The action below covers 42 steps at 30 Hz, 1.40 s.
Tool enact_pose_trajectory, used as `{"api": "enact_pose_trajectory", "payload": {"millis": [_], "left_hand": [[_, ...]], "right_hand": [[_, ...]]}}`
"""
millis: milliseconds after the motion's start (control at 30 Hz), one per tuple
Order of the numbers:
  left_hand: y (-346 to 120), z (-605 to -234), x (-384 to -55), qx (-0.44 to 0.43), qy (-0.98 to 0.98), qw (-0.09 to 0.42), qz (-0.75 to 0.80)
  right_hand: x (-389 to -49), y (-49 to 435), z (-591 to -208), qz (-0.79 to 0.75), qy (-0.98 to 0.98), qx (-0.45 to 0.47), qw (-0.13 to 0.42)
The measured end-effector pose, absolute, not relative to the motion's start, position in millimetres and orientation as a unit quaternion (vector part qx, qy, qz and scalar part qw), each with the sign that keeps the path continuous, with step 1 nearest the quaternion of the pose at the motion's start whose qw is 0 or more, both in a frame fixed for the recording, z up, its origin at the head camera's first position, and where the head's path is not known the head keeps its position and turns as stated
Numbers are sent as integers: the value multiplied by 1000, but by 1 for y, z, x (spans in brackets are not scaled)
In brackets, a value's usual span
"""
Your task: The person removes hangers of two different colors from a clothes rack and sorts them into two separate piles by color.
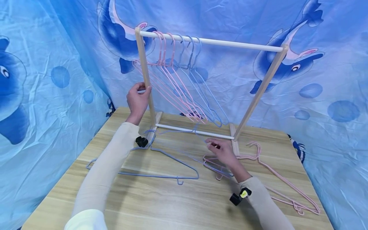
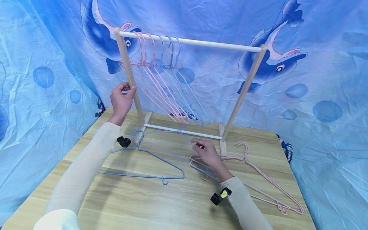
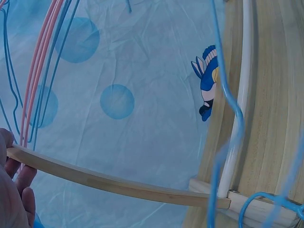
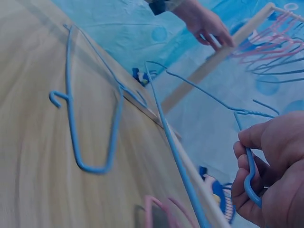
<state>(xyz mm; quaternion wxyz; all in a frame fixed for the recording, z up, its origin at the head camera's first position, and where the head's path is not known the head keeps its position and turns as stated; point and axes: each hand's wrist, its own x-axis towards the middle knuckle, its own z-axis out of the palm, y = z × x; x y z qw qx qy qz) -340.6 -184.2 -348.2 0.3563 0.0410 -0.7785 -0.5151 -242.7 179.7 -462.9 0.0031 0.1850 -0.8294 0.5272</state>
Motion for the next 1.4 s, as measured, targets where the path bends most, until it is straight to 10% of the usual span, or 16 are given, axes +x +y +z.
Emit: {"api": "enact_pose_trajectory", "payload": {"millis": [1400], "left_hand": [[-183,-348,-340,34,-775,360,-518]], "right_hand": [[-243,38,-513,572,-784,195,-145]]}}
